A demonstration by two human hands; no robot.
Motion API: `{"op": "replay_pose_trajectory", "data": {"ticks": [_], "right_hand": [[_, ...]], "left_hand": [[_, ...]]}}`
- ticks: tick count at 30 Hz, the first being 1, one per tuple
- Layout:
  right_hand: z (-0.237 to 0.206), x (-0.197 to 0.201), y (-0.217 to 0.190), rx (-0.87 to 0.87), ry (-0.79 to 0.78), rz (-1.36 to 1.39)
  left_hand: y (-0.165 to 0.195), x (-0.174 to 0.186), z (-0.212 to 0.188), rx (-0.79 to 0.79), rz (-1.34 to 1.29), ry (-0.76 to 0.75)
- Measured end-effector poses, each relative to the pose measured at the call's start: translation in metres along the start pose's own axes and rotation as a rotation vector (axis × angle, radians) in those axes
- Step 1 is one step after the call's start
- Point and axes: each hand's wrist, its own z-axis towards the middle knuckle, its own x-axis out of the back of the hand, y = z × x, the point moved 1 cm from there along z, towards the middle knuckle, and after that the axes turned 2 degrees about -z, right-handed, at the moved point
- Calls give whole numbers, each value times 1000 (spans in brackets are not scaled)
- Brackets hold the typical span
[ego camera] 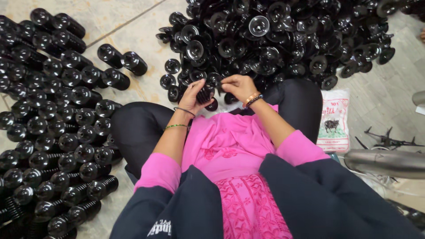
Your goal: The person sits on the floor surrounded by piles of black plastic components. They pick up parts one at a time, fit a smaller piece into a ribbed cylindrical body by hand, and place the assembled unit onto the floor pile, repeating the cycle.
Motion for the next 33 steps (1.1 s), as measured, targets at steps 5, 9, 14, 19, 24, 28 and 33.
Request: {"op": "replay_pose_trajectory", "data": {"ticks": [5,9,14,19,24,28,33], "right_hand": [[-7,-21,20,-115,-70,244],[3,-27,30,-394,-45,511],[15,-40,21,-210,-37,117],[6,-73,26,209,-186,-980],[11,-58,20,328,108,-808],[5,-39,8,189,225,-361],[-23,-34,3,239,-186,-17]], "left_hand": [[-10,-9,2,-23,148,36],[-9,-11,-10,-153,363,62],[-2,-13,-6,-327,322,206],[14,0,3,-291,114,522],[10,8,0,-237,52,440],[-2,5,3,-99,107,304],[-6,3,9,-76,73,169]]}}
